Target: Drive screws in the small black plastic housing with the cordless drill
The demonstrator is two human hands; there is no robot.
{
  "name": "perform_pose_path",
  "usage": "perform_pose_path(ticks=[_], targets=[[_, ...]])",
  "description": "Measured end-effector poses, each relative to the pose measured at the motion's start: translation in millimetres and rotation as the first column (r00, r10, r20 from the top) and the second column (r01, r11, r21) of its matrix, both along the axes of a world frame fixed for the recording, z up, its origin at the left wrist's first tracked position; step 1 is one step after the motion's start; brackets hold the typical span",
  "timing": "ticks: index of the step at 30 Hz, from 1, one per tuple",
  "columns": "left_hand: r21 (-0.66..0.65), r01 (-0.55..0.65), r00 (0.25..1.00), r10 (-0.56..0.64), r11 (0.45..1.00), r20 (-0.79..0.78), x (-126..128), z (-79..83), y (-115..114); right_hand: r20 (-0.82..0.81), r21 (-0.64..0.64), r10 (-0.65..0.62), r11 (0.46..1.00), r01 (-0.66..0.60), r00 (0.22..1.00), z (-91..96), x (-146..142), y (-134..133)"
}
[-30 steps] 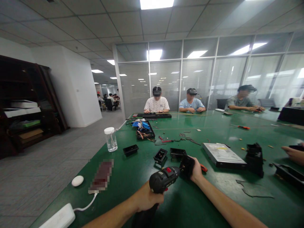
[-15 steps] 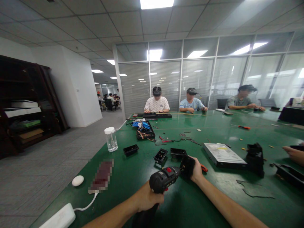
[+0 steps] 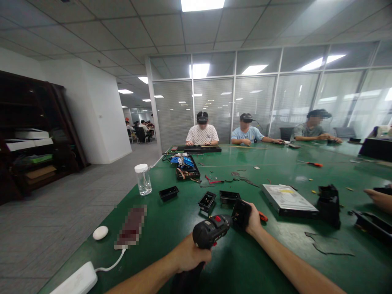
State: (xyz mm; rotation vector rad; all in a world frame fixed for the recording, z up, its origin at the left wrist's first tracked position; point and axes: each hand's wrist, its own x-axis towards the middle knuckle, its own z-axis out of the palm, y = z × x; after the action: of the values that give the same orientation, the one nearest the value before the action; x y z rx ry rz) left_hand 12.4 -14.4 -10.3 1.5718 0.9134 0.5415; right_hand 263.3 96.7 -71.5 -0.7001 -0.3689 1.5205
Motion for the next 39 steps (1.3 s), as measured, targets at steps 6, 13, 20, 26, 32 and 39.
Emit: perform_pose_path(ticks=[6, 13, 20, 26, 32, 39], targets=[[-0.009, 0.014, 1.000, -0.014, 1.000, 0.016, 0.0, 0.3, 1.2, -0.005, 0.004, -0.028, 1.000, 0.028, 1.000, 2.2, -1.2, -0.5], [-0.024, 0.008, 1.000, -0.007, 1.000, 0.007, 0.6, 4.8, -0.2, 0.018, 0.025, -0.002, 1.000, 0.002, 1.000, -2.4, 0.5, 1.7], [-0.028, -0.005, 1.000, 0.005, 1.000, 0.019, 1.5, 6.9, -1.1, -0.011, 0.038, -0.036, 0.999, 0.036, 0.999, -10.3, 2.4, 7.2], [-0.016, -0.015, 1.000, 0.015, 1.000, -0.003, 2.1, 7.0, -1.6, -0.003, 0.041, -0.008, 0.999, 0.008, 1.000, -5.4, 1.6, 3.7], [-0.011, 0.001, 1.000, -0.001, 1.000, 0.002, 0.2, 0.8, 0.8, 0.002, 0.035, -0.026, 0.999, 0.026, 1.000, -0.7, 0.0, 1.2], [-0.019, -0.001, 0.999, 0.001, 1.000, 0.035, 1.2, 3.0, -1.1, 0.001, 0.031, -0.022, 0.999, 0.022, 1.000, -4.2, 0.7, 2.9]])
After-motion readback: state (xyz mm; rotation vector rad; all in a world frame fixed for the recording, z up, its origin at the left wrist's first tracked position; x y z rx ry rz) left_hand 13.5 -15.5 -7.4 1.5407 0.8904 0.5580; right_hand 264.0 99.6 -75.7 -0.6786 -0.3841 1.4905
